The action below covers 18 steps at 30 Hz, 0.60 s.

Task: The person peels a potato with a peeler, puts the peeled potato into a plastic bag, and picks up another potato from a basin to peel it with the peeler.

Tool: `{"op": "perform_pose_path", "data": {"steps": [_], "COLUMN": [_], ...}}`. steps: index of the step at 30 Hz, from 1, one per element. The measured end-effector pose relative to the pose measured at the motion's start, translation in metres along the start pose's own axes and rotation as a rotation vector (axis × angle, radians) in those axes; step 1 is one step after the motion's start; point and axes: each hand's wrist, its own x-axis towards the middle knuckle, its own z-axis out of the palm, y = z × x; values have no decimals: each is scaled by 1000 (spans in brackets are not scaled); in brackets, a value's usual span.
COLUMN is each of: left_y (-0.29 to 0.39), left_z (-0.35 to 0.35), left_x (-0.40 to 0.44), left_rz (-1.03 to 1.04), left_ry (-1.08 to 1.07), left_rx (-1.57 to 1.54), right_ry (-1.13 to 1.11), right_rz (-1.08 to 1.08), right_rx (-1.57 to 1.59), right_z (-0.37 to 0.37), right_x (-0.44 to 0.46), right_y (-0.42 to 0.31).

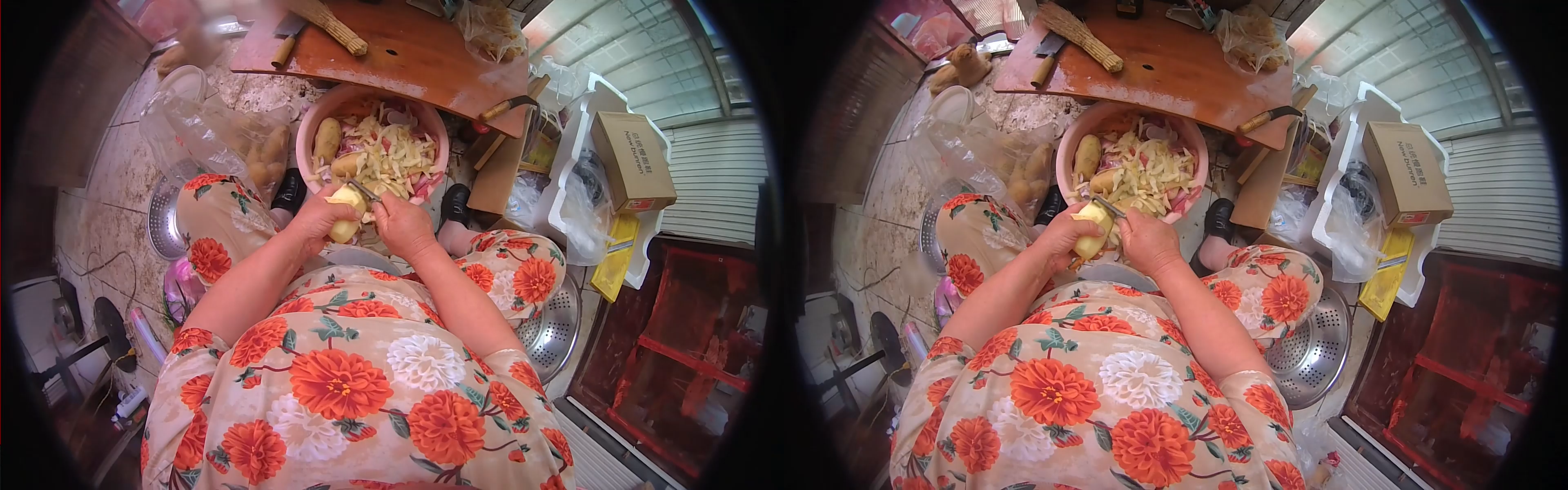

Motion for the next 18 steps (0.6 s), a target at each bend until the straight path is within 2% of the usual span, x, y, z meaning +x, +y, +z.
{"op": "perform_pose_path", "data": {"steps": [2,6,8,11,12,18], "left_y": [2,-3,3,0,-2,-8], "left_z": [3,-7,-1,-3,-3,-8], "left_x": [-6,4,0,6,8,17], "left_rz": [48,120,127,147,158,168], "left_ry": [-87,-79,-81,-100,-44,-29], "left_rx": [51,-20,-71,-95,-89,-12], "right_ry": [-84,9,82,71,73,61], "right_rz": [277,345,196,174,141,-8], "right_rx": [-166,-64,52,139,152,69], "right_z": [6,10,-2,-3,-6,-4], "right_x": [14,20,16,7,8,-2], "right_y": [31,51,26,11,8,-4]}}
